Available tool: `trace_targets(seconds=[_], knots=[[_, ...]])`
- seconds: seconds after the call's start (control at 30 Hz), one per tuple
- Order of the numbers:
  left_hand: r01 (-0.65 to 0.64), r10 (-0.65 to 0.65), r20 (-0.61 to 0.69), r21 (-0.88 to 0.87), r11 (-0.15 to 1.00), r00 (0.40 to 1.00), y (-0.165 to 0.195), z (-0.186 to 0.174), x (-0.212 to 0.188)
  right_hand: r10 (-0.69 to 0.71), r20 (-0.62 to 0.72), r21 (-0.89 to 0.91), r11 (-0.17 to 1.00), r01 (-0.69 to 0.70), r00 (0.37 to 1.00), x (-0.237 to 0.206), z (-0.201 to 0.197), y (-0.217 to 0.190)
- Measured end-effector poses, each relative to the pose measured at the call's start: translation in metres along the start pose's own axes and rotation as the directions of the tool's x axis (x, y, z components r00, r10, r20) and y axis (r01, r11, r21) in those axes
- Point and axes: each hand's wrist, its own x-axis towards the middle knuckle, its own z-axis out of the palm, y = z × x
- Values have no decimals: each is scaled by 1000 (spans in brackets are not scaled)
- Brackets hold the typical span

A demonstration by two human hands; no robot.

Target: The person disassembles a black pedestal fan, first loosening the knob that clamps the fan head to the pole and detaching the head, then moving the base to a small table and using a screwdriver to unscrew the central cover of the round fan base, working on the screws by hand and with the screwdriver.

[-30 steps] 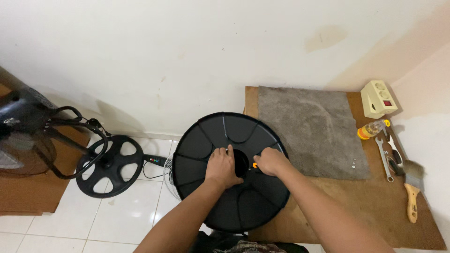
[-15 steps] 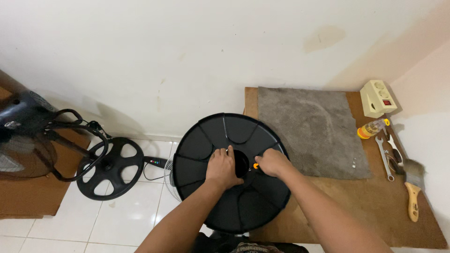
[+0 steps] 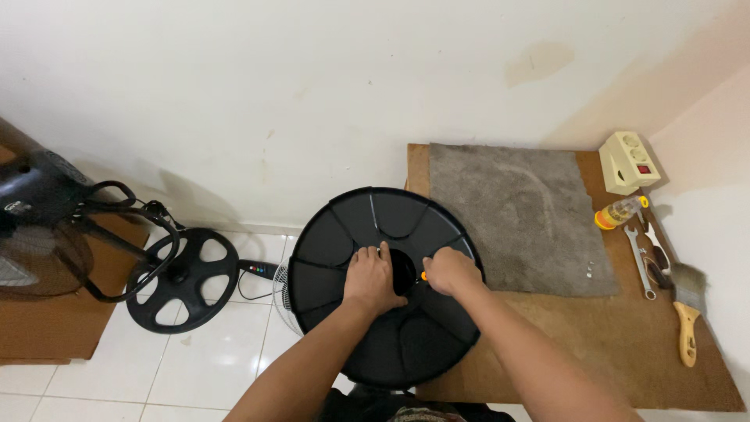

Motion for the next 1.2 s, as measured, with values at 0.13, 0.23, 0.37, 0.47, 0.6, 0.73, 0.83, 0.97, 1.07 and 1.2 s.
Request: trace_targets(seconds=[0.13, 0.23, 0.37, 0.47, 0.6, 0.73, 0.83, 0.97, 1.07, 1.2], knots=[[-6, 6, -8, 15, 1000, 1000, 1, 2, -1, 15, 26, -25, 1000, -14, 1000, -18, -1, -15], [-16, 16, 5, 29, 999, 1000, 0, 3, 1, -75, 53, -88, 993, 79, 996, -19, -1, -19], [-20, 21, -13, 20, 1000, 1000, -2, 3, 3, -196, 161, -256, 938, 233, 967, -13, -2, -17], [-24, 24, -9, 24, 999, 1000, -3, 3, 1, -220, 181, -248, 933, 261, 959, -10, -6, -12], [-18, 19, -12, 34, 999, 1000, -3, 3, 1, -226, 149, -245, 935, 257, 963, -7, -6, -12], [-15, 16, -1, 24, 1000, 1000, -3, 3, 3, -304, 158, -312, 887, 339, 940, -10, -5, -6], [-12, 11, 25, 29, 1000, 1000, -4, 2, 3, -330, 158, -269, 893, 362, 931, -13, -5, -2], [-7, 6, 33, 33, 999, 999, -3, 0, 2, -334, 151, -241, 901, 362, 930, -14, -2, -10], [-1, 0, 30, 41, 999, 1000, -3, -1, 0, -385, 66, -225, 893, 390, 921, -14, -3, -14], [-6, 4, 27, 47, 999, 1000, -1, -1, 1, -400, -14, -51, 916, 399, 916, -21, -10, -4]])
